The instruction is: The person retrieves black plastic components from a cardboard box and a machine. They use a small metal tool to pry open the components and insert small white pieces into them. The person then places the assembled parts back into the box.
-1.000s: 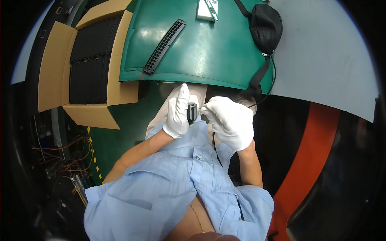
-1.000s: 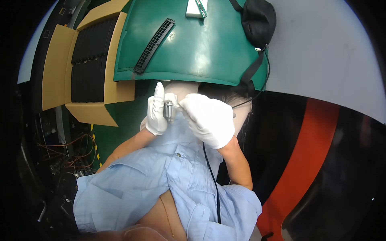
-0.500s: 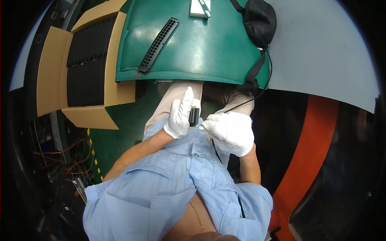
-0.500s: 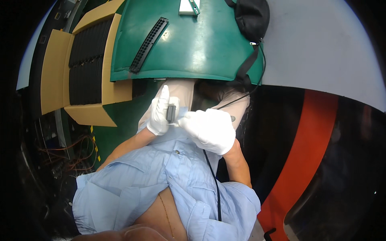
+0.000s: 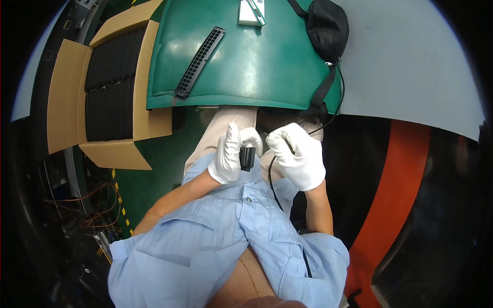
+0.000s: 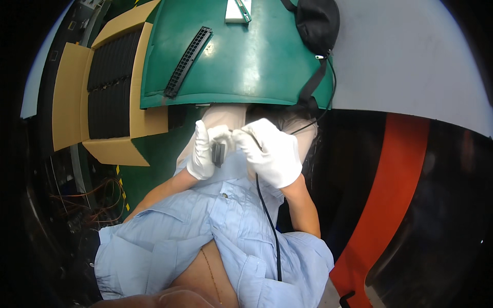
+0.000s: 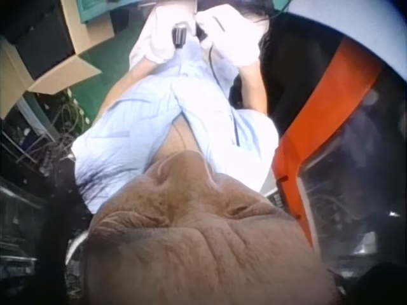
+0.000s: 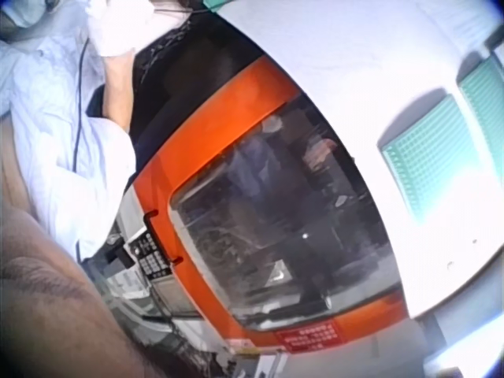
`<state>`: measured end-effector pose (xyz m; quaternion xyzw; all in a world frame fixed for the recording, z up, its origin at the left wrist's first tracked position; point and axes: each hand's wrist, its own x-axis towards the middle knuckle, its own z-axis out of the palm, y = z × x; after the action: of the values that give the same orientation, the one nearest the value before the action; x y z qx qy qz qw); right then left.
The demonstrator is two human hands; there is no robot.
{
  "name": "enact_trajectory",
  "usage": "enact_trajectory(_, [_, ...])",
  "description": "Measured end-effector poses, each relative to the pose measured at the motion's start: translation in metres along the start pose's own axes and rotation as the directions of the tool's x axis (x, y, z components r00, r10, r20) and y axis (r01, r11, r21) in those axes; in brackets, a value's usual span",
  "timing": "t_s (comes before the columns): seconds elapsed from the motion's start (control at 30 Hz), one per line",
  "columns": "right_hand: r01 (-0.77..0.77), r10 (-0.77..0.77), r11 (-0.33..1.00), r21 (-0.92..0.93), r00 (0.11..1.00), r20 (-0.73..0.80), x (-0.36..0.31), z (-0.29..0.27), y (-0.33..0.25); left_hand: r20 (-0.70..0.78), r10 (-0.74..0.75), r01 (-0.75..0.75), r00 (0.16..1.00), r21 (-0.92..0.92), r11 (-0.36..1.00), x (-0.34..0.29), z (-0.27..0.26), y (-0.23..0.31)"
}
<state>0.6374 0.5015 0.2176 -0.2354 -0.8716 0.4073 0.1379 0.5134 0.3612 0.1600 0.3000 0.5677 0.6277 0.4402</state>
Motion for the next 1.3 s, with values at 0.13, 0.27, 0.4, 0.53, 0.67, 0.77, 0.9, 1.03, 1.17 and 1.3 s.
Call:
enact_trajectory(0.13, [-0.287,0.258,0.958,0.011,0.879,0.400,-0.003,-0.017,-0.030,0.160,0.235,-0.282,0.959,0.435,0.855,0.013,0.002,0.025])
enact_trajectory(0.27, [-0.161,0.134,0.985,0.066,0.945,0.299,-0.011,-0.029,-0.033,0.382,0.590,-0.698,0.711,0.481,0.531,0.042,-0.005,0.061])
enact_trajectory(0.4, [-0.057,0.070,0.992,0.117,0.992,-0.103,-0.014,-0.015,-0.040,0.078,0.788,-0.516,0.610,0.794,0.321,0.078,-0.023,0.084])
enact_trajectory(0.53, [0.180,-0.191,0.982,-0.064,0.937,-0.291,-0.012,0.007,-0.026,-0.603,0.369,-0.268,0.707,0.255,0.929,0.063,-0.034,0.058])
enact_trajectory(0.67, [0.295,-0.319,0.922,-0.249,0.946,-0.059,-0.010,0.035,-0.021,-0.313,-0.246,0.052,0.917,-0.518,0.854,0.054,-0.018,0.050])
enact_trajectory(0.77, [0.255,-0.248,0.963,-0.083,0.964,0.094,-0.011,0.038,-0.025,-0.267,-0.260,0.055,0.928,-0.591,0.805,0.053,-0.021,0.043])
enact_trajectory(0.9, [0.236,-0.236,0.972,-0.003,0.971,-0.037,-0.011,0.038,-0.014,-0.214,-0.309,0.169,0.927,-0.497,0.851,0.050,-0.028,0.039])
enact_trajectory(1.03, [0.437,-0.446,0.894,-0.096,0.888,-0.109,0.019,0.040,-0.001,-0.187,-0.315,0.215,0.930,-0.419,0.882,0.051,-0.022,0.026])
enact_trajectory(1.17, [0.544,-0.550,0.799,-0.256,0.833,0.055,0.016,0.037,0.007,-0.167,-0.330,0.235,0.929,-0.423,0.875,0.048,-0.022,0.034])
enact_trajectory(1.3, [0.576,-0.571,0.740,-0.346,0.811,0.130,0.005,0.038,0.010,-0.143,-0.392,0.281,0.909,-0.485,0.828,0.049,-0.022,0.027])
